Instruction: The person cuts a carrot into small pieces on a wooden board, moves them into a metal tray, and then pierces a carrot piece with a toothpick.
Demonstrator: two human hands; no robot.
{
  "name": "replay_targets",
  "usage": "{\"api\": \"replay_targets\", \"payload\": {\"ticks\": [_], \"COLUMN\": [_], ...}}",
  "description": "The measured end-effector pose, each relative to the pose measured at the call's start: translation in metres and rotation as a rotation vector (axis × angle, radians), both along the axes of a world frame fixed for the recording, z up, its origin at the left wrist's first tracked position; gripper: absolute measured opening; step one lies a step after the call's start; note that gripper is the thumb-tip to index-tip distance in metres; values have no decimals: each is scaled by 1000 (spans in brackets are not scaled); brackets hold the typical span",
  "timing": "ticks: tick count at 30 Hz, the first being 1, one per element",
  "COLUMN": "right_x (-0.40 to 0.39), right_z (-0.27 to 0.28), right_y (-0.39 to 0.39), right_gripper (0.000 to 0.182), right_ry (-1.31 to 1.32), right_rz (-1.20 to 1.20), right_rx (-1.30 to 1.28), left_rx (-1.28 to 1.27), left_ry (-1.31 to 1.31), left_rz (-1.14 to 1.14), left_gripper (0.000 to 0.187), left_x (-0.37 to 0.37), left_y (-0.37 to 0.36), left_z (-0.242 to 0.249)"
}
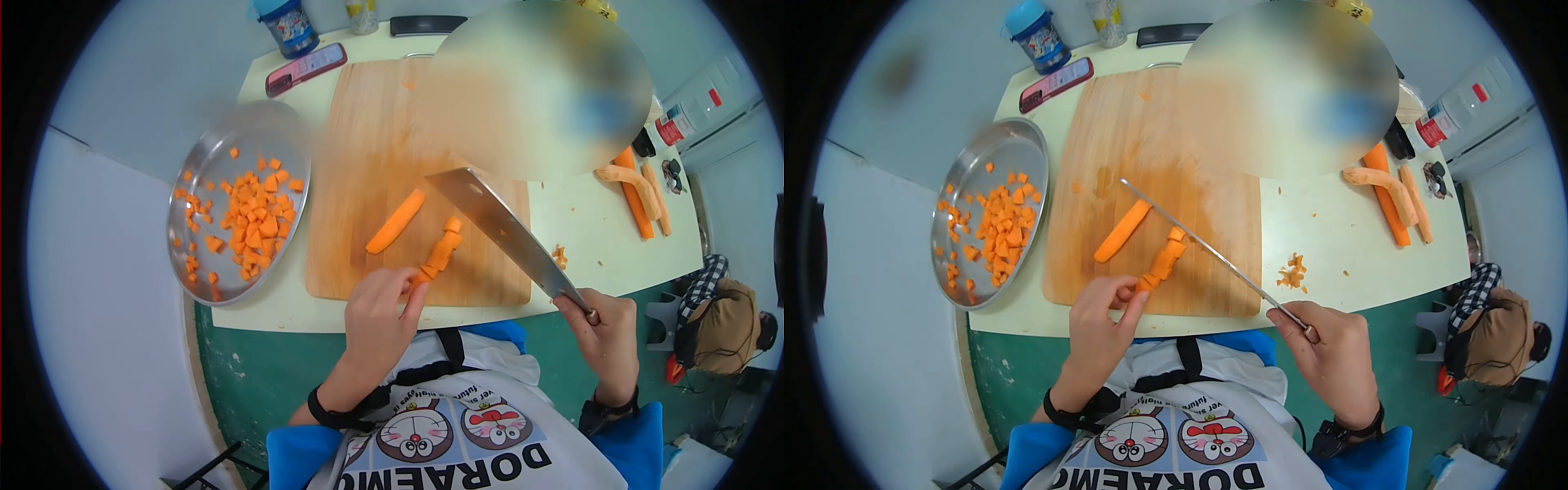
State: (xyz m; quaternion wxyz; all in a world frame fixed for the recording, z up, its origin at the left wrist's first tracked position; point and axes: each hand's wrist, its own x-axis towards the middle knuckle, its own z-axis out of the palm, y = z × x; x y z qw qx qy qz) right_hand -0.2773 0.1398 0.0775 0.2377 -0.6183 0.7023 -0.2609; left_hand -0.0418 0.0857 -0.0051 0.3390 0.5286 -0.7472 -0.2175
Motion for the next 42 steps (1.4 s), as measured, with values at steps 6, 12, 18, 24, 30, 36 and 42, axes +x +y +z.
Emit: {"api": "replay_targets", "payload": {"ticks": [6,12,18,24,30,36,42], "right_x": [-5,-13,-22,-23,-18,-12,-11], "right_z": [-19,-20,-21,-23,-21,-15,-18], "right_y": [9,17,18,20,22,15,6], "right_gripper": [14,14,14,19,17,20,26], "right_ry": [-236,-340,-299,-247,-221,-143,-8], "right_rz": [-131,-131,-132,-114,-137,-155,-129], "right_rx": [-11,-67,-109,-72,-64,-85,-126], "left_rx": [-280,-268,-348,-430,-681,-679,-646], "left_ry": [-285,-748,-680,-552,-411,-416,-471], "left_rz": [-207,-155,-214,-338,-507,-552,-636], "left_gripper": [57,46,21,15,14,18,24], "left_x": [-20,-47,-49,-39,-34,-27,-16], "left_y": [-21,-39,-38,-49,-58,-55,-56], "left_z": [20,9,-3,-6,-6,-9,-9]}}
